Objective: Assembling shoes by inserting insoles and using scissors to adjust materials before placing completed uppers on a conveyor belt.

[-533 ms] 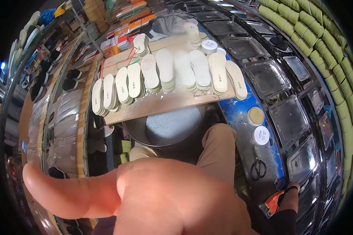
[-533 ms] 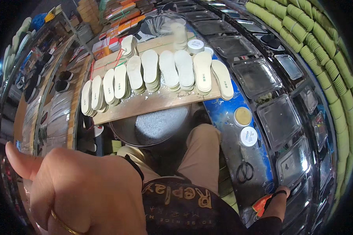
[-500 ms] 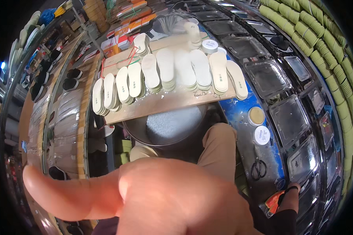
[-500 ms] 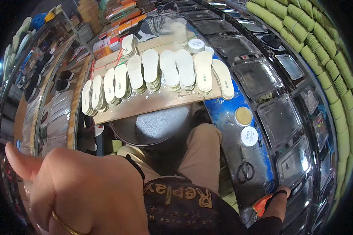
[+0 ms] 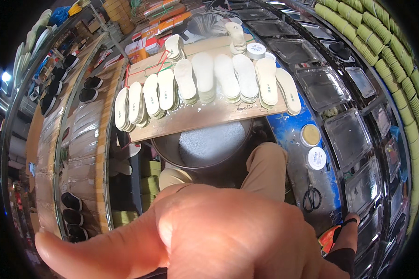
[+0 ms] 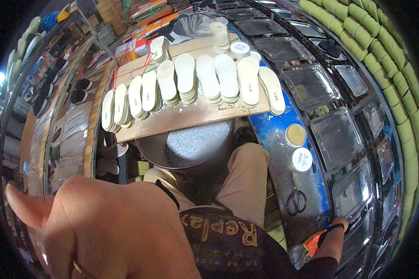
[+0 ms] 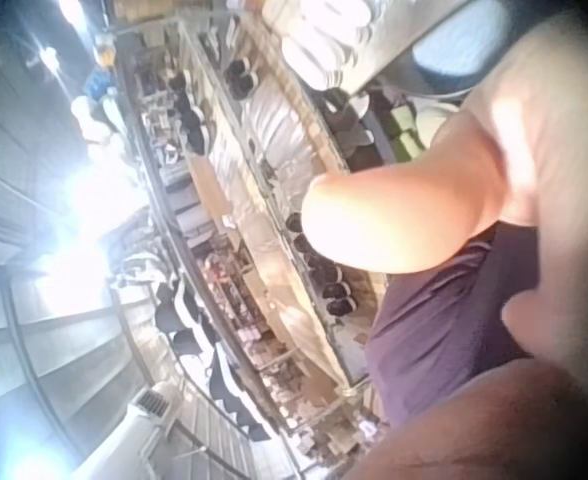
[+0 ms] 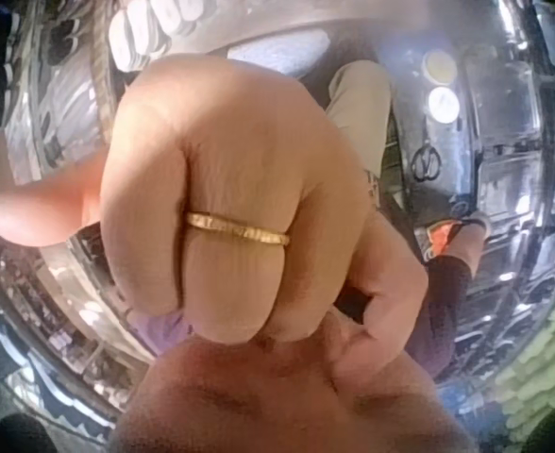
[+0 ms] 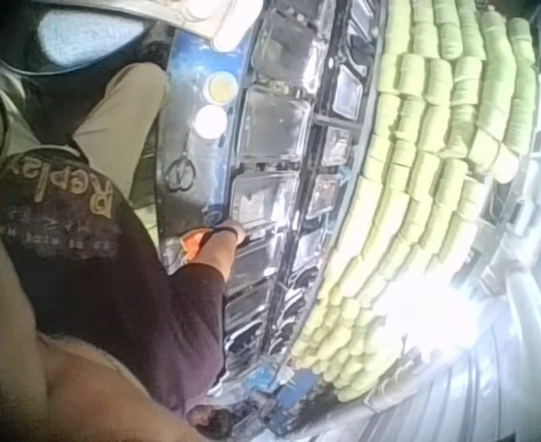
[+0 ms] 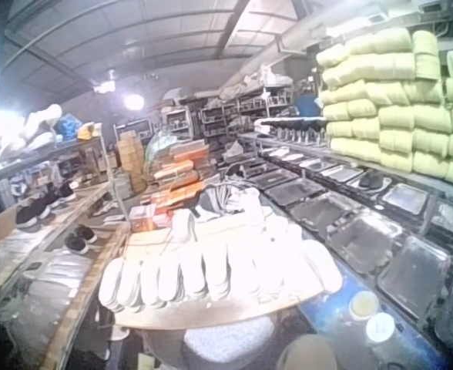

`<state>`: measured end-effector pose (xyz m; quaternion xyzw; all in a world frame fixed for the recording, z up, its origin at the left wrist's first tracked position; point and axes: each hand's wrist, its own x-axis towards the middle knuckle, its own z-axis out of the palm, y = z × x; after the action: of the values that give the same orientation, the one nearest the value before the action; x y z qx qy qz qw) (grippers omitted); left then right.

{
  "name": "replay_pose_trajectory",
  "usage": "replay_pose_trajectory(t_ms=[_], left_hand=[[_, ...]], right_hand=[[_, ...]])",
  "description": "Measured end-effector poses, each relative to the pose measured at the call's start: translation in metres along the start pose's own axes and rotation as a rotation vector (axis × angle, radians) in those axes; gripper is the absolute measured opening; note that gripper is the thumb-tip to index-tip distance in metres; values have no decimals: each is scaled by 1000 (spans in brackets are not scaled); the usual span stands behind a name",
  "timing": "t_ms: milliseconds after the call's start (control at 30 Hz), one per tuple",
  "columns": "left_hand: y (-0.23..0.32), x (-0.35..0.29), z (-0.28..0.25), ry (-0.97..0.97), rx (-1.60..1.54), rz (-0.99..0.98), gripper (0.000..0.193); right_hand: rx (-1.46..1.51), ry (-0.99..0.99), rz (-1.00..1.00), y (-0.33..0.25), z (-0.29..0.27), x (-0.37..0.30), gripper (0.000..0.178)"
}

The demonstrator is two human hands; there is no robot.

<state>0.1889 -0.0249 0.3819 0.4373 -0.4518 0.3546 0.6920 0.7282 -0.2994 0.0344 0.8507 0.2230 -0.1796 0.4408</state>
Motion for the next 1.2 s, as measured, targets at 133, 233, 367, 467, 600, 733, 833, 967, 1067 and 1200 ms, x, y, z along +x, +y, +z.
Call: replay_pose_trajectory(t_ms=[133,233,367,467,600,733,833,967,1067,1200], left_hand=[[-1,-12,-12,65,27,-36,76],[-2,-32,-37,261,141,-91,77],[2,-72,-54,669,128,-128,79],[10,-98,-63,766,142,-135,74],[18,-118,-63,850,161,-108,71],[23,-123,-63,909,145,-84,73],[24,-125,-63,896,163,-98,72],[25,-127,-65,896,175,-109,72],[25,-129,-67,917,164,-107,72],[23,-139,-69,957,186,-133,72]], right_hand=[[-28,-81,36,-2,-7,-2,28],[233,52,91,-1,-7,-2,26],[-147,8,-54,-7,-17,-10,24],[7,-33,26,-14,-29,-21,26],[-54,-117,-16,-20,-42,-26,25],[1,-33,2,-21,-41,-26,24],[37,-16,32,-23,-37,-22,24],[-8,69,8,-25,-30,-17,26],[39,71,20,-24,-29,-14,29],[7,64,-20,-24,-26,-6,24]])
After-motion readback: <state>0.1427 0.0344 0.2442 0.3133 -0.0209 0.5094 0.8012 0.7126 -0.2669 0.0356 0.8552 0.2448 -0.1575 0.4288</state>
